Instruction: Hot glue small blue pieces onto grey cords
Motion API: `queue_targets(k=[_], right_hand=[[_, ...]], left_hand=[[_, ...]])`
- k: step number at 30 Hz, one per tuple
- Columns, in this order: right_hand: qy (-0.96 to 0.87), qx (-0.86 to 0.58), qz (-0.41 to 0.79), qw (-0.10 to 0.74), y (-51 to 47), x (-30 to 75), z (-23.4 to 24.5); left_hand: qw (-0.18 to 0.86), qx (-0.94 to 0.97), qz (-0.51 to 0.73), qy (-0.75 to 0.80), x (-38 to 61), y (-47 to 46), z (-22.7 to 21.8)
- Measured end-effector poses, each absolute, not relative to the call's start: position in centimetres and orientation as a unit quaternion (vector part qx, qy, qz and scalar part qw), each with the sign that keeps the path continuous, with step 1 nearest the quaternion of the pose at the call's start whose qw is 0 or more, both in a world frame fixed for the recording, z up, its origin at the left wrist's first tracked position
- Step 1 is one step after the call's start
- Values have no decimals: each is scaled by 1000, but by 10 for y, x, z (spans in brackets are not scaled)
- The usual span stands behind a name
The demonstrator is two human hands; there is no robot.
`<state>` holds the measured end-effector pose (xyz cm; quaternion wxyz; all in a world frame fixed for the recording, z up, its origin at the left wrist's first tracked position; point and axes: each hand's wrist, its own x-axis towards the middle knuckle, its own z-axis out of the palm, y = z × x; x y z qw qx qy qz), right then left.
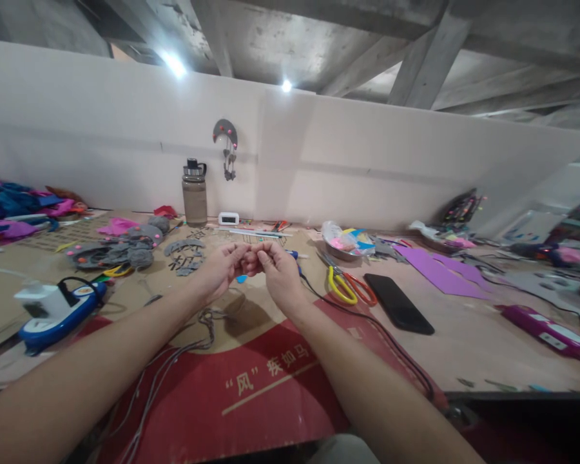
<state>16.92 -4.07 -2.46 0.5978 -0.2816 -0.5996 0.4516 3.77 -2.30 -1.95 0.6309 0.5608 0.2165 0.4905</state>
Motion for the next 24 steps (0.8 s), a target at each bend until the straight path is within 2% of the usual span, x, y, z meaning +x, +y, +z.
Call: queue_targets(k=[8, 18, 21, 24], right_hand=[[-620, -306, 410, 595, -41, 168, -29], [-663, -386, 329, 551, -35, 175, -34], [-648, -385, 355, 553, -36, 177, -32], [-633, -304, 461, 542, -40, 178, -27]], left_hand=[[561, 592, 509, 277, 37, -19, -28], [296, 718, 495, 390, 28, -26, -18], [321, 704, 508, 379, 28, -25, -18], [450, 648, 516, 333, 32, -24, -18]])
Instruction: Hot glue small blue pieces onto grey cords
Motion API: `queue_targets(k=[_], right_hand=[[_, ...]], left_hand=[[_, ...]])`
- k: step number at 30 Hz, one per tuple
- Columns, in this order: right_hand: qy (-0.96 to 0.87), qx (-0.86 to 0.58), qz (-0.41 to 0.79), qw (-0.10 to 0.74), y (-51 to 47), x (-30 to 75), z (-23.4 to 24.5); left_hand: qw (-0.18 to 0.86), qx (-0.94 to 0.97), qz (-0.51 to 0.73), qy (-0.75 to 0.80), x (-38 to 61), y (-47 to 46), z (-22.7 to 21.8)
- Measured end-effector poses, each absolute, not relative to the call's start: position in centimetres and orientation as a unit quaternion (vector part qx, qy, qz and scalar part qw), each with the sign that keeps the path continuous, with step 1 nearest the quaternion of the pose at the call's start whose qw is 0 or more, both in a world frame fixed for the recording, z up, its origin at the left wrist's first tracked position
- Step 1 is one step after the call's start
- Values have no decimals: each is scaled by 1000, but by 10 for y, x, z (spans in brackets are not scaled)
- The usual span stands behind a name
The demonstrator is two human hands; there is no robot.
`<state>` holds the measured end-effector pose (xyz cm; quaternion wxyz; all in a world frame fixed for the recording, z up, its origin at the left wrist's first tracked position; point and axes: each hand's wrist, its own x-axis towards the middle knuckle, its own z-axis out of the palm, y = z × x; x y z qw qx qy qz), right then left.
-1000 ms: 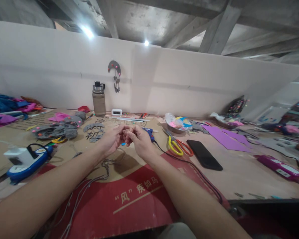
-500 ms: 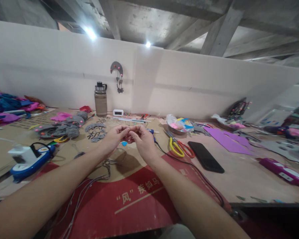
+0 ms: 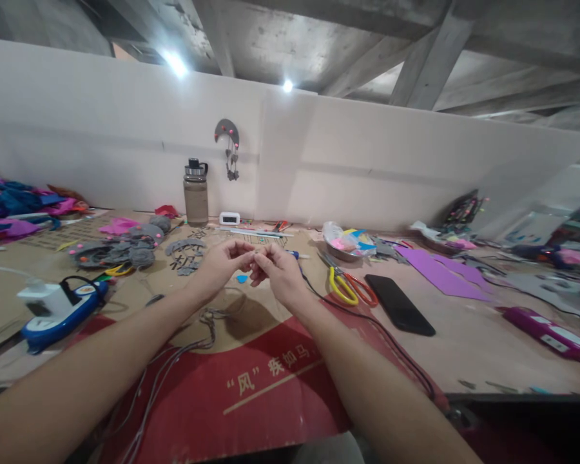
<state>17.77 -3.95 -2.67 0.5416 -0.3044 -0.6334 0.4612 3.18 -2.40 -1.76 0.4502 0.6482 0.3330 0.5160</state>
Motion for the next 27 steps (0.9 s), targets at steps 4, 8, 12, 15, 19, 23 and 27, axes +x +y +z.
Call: queue_targets(k=[4, 8, 12, 15, 19, 23, 27], right_hand=[[-642, -212, 537, 504, -44, 178, -24], [-636, -247, 486, 546, -44, 175, -26], [-627, -273, 455, 571, -42, 172, -31], [-626, -293, 441, 573, -40, 171, -34], [-615, -313, 440, 575, -39, 171, -35], [-600, -322, 451, 577, -40, 171, -35], [-602, -306, 462, 575, -43, 173, -37]], left_hand=[[587, 580, 498, 265, 36, -26, -14], [598, 561, 514, 252, 36, -27, -12], [579, 577, 519, 250, 35, -23, -17], [556, 591, 522, 262, 34, -19, -24], [504, 629, 517, 288, 34, -17, -26], [452, 664, 504, 317, 36, -22, -21], [491, 621, 525, 312, 41, -29, -21]])
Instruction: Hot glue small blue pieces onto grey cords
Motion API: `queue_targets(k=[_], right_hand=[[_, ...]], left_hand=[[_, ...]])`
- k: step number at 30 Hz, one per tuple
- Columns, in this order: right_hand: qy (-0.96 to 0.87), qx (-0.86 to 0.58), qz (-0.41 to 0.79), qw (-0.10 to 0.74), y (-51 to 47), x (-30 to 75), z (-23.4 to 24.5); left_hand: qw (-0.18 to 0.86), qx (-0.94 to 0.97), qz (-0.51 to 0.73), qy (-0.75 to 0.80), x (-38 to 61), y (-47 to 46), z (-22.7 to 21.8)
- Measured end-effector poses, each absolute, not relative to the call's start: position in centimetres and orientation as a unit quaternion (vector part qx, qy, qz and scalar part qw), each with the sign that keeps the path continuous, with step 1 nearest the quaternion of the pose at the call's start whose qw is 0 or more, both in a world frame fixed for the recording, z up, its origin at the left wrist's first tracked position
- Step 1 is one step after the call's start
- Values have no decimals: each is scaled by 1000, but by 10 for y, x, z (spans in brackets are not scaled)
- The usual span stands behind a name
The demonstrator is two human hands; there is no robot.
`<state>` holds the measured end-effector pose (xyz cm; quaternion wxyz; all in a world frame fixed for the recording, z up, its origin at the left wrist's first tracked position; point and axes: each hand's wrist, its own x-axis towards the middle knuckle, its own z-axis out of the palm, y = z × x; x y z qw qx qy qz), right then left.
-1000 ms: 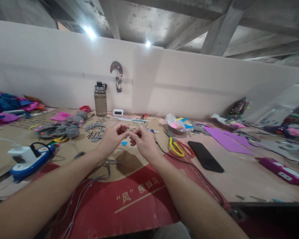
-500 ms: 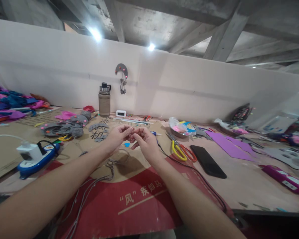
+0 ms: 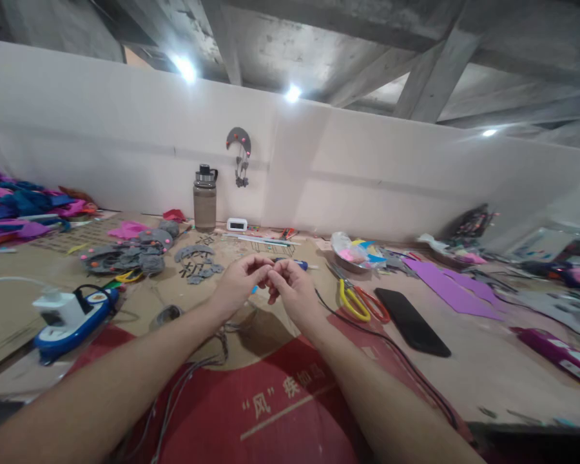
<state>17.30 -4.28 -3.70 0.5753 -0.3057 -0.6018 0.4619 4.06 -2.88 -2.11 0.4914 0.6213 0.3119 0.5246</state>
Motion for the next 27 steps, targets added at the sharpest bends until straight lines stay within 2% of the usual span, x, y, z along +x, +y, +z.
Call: queue_targets(k=[4, 6, 17, 27], right_hand=[[-590, -249, 510, 575, -42, 175, -40], [-582, -240, 518, 579, -41, 174, -41], [-624, -351, 411, 564, -35, 174, -40], [-671, -371, 372, 523, -35, 179, -35]], left_hand=[[651, 524, 499, 229, 44, -32, -26], [664, 508, 499, 226, 44, -31, -29], [448, 650, 503, 353, 35, -25, -23], [270, 744, 470, 392, 23, -22, -18]])
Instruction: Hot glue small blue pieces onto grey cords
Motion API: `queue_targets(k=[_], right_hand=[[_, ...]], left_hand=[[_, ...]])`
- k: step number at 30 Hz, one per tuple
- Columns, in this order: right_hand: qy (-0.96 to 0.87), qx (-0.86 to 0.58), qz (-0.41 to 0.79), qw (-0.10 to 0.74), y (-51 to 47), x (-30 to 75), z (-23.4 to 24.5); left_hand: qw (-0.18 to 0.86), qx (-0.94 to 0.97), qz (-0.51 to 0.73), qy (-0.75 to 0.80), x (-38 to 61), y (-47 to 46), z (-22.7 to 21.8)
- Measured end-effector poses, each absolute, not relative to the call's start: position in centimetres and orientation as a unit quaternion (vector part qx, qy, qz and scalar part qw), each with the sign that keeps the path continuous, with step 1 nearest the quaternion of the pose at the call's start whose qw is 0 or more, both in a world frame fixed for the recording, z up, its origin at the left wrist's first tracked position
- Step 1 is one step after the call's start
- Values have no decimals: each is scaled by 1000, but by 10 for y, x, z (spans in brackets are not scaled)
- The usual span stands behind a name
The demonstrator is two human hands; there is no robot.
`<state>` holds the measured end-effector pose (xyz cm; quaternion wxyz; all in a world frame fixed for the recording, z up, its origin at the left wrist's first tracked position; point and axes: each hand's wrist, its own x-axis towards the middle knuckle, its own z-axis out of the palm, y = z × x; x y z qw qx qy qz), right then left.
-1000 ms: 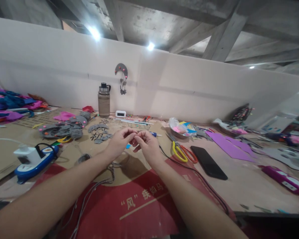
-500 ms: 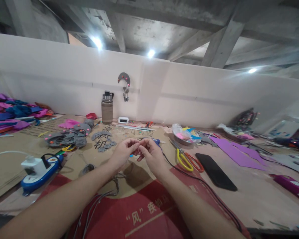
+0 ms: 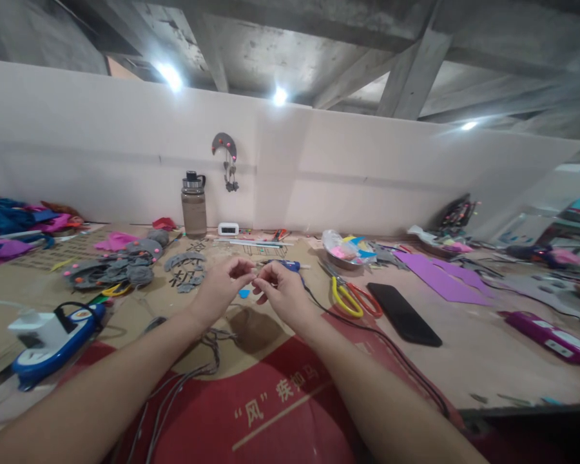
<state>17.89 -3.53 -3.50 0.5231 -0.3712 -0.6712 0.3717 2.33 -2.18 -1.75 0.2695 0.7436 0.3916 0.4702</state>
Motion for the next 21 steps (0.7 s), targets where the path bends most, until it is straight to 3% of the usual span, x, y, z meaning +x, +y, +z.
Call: queue_targets(k=[4, 6, 13, 16, 21], right_hand=[[-684, -374, 395, 486, -32, 179, -38], [-683, -376, 401, 482, -32, 180, -37], [-629, -235, 518, 530, -37, 185, -25], [-591, -200, 561, 544, -36, 183, -26], [-576, -250, 536, 565, -38, 177, -25]], left_hand=[[139, 806, 442, 368, 16, -23, -7], [142, 809, 438, 366, 15, -23, -4], [485, 653, 490, 315, 24, -16, -17], [531, 612, 512, 287, 25, -14, -21], [524, 620, 508, 288, 24, -14, -19]])
